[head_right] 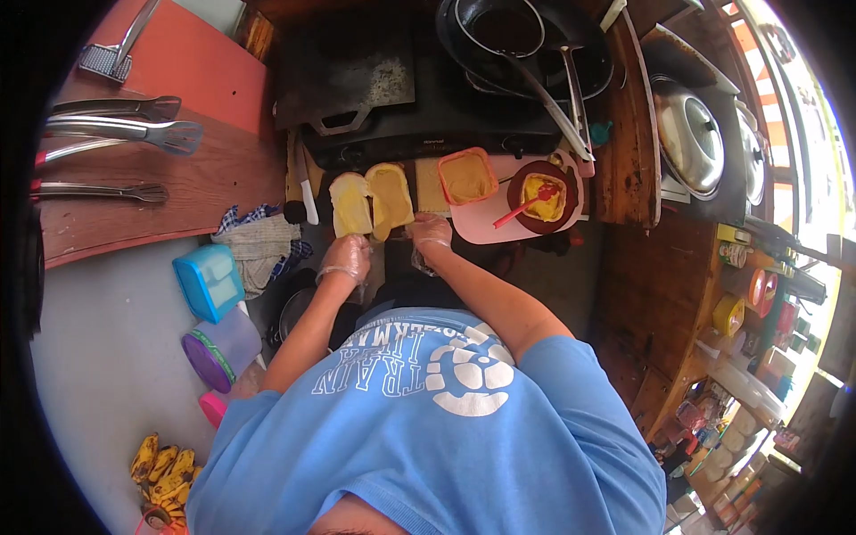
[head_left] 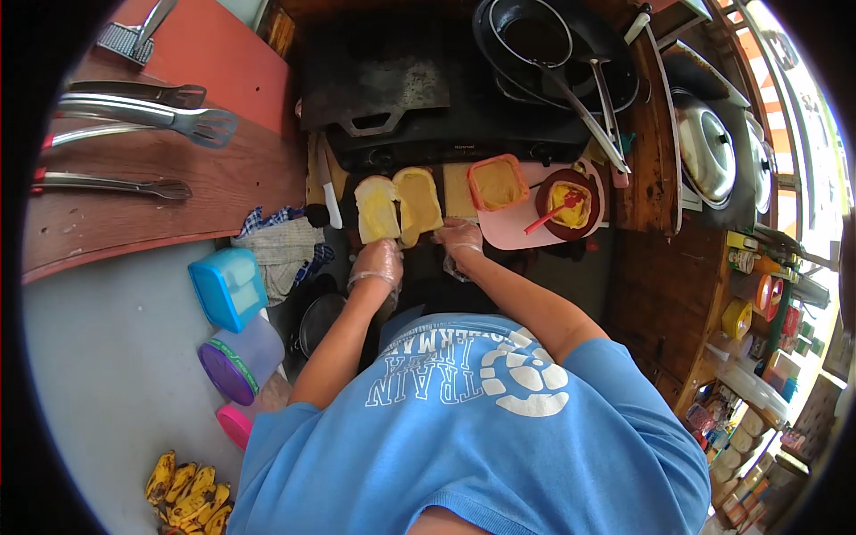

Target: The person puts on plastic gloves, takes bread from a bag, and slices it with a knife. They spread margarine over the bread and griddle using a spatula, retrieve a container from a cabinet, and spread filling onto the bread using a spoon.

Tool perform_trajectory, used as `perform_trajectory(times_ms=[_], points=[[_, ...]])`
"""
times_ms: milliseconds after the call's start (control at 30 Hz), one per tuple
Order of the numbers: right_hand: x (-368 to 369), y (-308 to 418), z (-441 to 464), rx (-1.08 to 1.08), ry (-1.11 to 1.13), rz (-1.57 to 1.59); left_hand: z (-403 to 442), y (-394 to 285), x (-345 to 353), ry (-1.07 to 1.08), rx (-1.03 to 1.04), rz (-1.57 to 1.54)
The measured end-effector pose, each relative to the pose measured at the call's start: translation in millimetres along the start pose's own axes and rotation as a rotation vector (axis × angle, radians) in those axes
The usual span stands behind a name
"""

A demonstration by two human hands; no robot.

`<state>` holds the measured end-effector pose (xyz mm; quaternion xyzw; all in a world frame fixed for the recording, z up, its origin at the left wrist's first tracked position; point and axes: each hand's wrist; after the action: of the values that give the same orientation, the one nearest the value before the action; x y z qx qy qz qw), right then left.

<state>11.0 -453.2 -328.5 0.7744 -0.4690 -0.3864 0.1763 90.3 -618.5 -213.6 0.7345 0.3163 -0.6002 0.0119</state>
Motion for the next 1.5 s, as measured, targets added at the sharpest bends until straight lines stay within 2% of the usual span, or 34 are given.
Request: perform_trajectory(times_ms=[67, 167, 233, 300, 467, 533, 567, 600, 667, 700, 767, 833, 867, 900, 933, 967, 1033, 1067, 1100, 1167, 1233, 1267, 1333, 1400, 1500], points=[[4, -6, 4, -0.015, -0.054, 0.052, 3, 2, -14, 0.050, -0.029, -0.030], [7, -5, 6, -0.030, -0.038, -0.122, 18, 10, -18, -0.073, -0.075, -0.107], [7, 1, 1, 0.315, 0.145, 0.459, 32, 18, 2, -0.084, -0.064, -0.131], [-1, 22, -13, 0.329, 0.121, 0.415, 34, 31, 33, -0.140, -0.028, -0.168], [-11, 27, -18, 0.312, 0.154, 0.433, 9, 12, 6, -0.005, -0.027, -0.086], [-10, 20, -14, 0.317, 0.249, 0.759, 8, 16, -7, 0.024, -0.031, -0.043], [2, -6, 4, 0.318, 0.250, 0.760, 8, 16, -12, 0.025, -0.031, -0.041], [22, -48, 35, -0.285, 0.177, 0.365, 9, 17, -18, -0.030, -0.024, -0.037], [34, -68, 47, -0.862, 0.087, -0.059, 14, 21, -19, -0.084, -0.017, -0.031], [38, -75, 50, -0.658, 0.137, 0.117, 19, 24, -17, -0.092, 0.052, -0.095], [27, -57, 37, -0.449, 0.179, 0.290, 29, 26, -4, -0.098, 0.126, -0.161], [-11, -1, -3, 0.294, 0.226, 0.673, 37, 19, 10, -0.007, 0.201, -0.333], [-9, -17, 5, 0.295, 0.219, 0.673, 39, 12, 12, -0.003, 0.205, -0.337], [-8, -37, 14, -0.172, 0.160, 0.202, 42, 5, 14, -0.011, 0.219, -0.187], [-11, -40, 14, -0.397, 0.149, -0.047, 45, -2, 15, -0.020, 0.231, -0.036], [-17, -34, 9, -0.621, 0.090, -0.288, 51, 0, 21, -0.018, 0.233, -0.040], [-27, -22, -2, -0.773, 0.067, -0.724, 63, 1, 27, -0.165, 0.263, 0.165], [-27, -24, -1, -0.770, 0.065, -0.725, 68, 0, 26, -0.163, 0.266, 0.163], [-29, -22, -3, -0.750, 0.103, -0.386, 72, 0, 25, -0.183, 0.271, 0.184], [-24, -25, 1, -0.714, 0.138, -0.046, 78, -9, 11, -0.223, 0.324, 0.277], [-16, -17, 6, 0.098, 0.274, 0.483, 86, -9, 11, -0.295, 0.376, 0.298], [-15, -14, 4, 0.101, 0.273, 0.488, 90, -7, 11, -0.368, 0.426, 0.318], [-17, -8, 2, 0.228, 0.203, 0.534, 99, -3, 9, -0.372, 0.455, 0.330], [-19, -3, -2, 0.233, 0.191, 0.533, 106, 2, 8, -0.374, 0.483, 0.343], [-25, 2, -6, 0.195, 0.196, 0.491, 110, 2, 4, -0.492, 0.557, 0.348]])
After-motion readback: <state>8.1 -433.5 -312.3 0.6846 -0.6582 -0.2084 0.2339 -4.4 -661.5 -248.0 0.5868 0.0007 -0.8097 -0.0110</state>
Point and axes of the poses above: each hand's wrist, its own z-axis towards the middle knuckle, its own x-axis out of the palm, y = z × x, and after that the axes turned 11 degrees about -y, right-handed
